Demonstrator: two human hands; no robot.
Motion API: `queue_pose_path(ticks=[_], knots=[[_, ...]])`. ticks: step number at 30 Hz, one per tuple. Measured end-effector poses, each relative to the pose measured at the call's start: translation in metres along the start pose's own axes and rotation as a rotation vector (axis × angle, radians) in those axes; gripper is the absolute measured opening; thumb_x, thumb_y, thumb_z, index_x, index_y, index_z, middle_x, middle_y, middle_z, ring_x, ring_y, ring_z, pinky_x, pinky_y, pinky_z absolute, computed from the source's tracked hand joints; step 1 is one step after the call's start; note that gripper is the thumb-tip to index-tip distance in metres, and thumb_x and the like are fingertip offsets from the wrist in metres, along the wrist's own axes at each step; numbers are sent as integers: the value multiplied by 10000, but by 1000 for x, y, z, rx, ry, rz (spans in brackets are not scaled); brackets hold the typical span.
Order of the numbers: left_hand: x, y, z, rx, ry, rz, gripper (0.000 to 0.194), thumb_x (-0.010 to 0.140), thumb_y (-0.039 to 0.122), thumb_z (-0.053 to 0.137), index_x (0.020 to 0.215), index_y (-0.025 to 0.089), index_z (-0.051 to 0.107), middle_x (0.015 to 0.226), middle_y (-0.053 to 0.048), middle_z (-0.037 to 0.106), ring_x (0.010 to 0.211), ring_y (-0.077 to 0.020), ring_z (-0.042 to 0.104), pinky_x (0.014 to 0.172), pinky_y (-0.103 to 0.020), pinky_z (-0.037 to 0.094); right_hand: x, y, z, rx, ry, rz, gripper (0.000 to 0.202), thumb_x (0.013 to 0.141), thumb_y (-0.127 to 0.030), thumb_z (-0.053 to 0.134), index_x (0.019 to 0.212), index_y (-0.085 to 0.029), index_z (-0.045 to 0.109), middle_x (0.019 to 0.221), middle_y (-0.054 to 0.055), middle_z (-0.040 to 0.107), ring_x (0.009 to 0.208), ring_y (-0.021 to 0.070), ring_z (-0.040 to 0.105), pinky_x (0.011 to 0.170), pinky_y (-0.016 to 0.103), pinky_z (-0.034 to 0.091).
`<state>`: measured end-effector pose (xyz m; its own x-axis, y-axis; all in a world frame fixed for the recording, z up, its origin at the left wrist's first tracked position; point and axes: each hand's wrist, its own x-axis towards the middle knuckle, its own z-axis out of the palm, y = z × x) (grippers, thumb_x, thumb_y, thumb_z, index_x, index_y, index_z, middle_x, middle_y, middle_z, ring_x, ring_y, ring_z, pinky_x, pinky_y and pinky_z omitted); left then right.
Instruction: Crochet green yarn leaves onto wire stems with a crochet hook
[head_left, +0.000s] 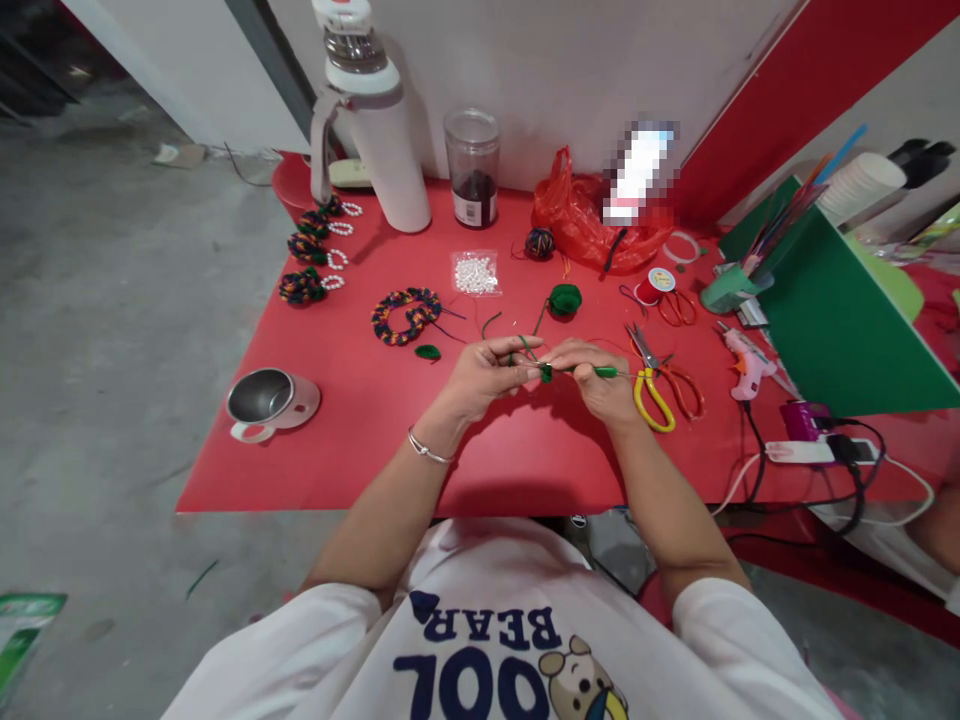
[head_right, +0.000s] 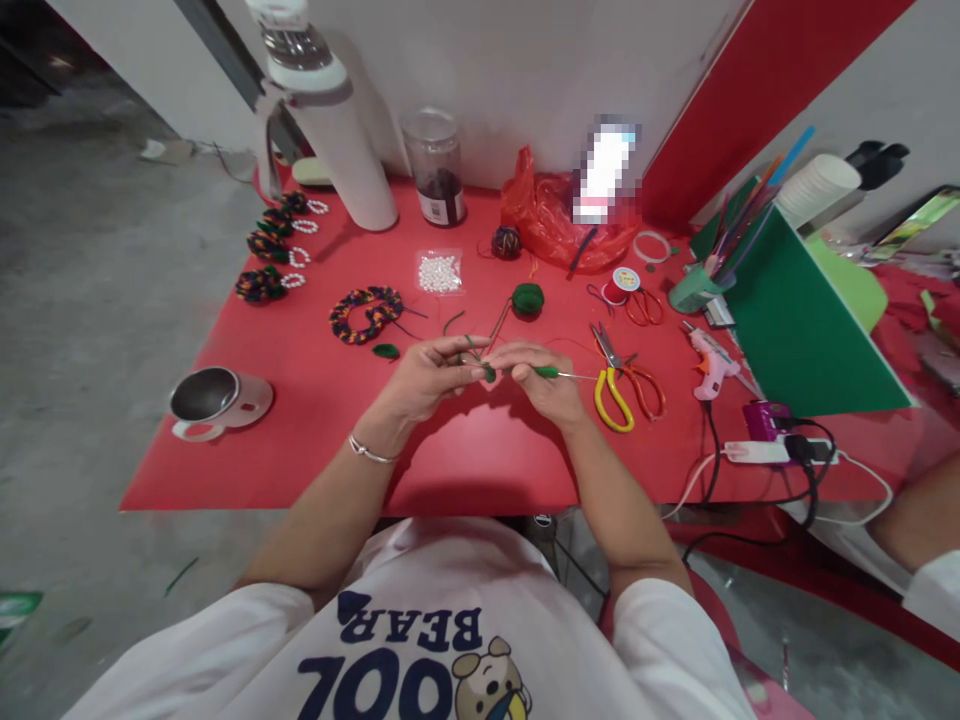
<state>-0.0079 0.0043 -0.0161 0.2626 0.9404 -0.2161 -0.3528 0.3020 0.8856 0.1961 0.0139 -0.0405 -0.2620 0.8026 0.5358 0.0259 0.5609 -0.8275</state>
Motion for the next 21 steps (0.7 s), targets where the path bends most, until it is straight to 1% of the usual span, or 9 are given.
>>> queue_pose_path(ticks=[3, 6, 9, 13, 17, 21], knots=[[0, 3, -4, 46, -3, 30, 503, 581, 205, 950, 1056, 115, 809, 717, -45, 739, 529, -83, 558, 490, -205, 370, 3, -4, -7, 55, -65, 41, 288, 997, -509, 641, 986, -293, 831, 964, 52, 828, 941, 209, 780, 908, 417, 634], [-1, 5, -5, 72, 25, 60, 465, 582, 175, 928, 1029, 120, 811, 729, -44, 735, 584, -99, 589, 524, -206, 397, 4, -10, -11, 82, -75, 95, 261, 1017, -454, 630, 999, -288, 831, 1006, 49, 831, 959, 201, 785, 888, 389, 649], [-1, 7, -4, 103, 53, 65, 442, 581, 161, 898, 1012, 126, 810, 714, -26, 714, 566, -89, 555, 510, -206, 386, 4, -14, -13, 114, -68, 160, 272, 1013, -471, 632, 1013, -284, 830, 1039, 49, 832, 932, 196, 787, 843, 372, 667], [-2, 9, -5, 162, 67, 50, 471, 587, 179, 859, 1052, 129, 805, 732, -18, 704, 553, -78, 525, 489, -204, 362, 2, -18, -14, 121, -60, 238, 312, 1007, -513, 622, 1014, -282, 831, 1060, 54, 833, 941, 204, 787, 868, 390, 679], [-2, 9, -5, 182, 78, 44, 478, 598, 207, 846, 1066, 121, 803, 716, 1, 674, 510, -50, 448, 478, -208, 336, 2, -21, -16, 138, -85, 235, 299, 1022, -481, 611, 1008, -284, 835, 1073, 55, 836, 943, 203, 789, 881, 400, 683], [-1, 8, -5, 155, 74, 50, 483, 600, 210, 851, 1071, 115, 800, 705, 8, 655, 502, -42, 430, 478, -209, 322, 4, -25, -17, 142, -118, 239, 288, 1027, -455, 612, 995, -278, 837, 1072, 54, 838, 993, 210, 798, 876, 386, 686]])
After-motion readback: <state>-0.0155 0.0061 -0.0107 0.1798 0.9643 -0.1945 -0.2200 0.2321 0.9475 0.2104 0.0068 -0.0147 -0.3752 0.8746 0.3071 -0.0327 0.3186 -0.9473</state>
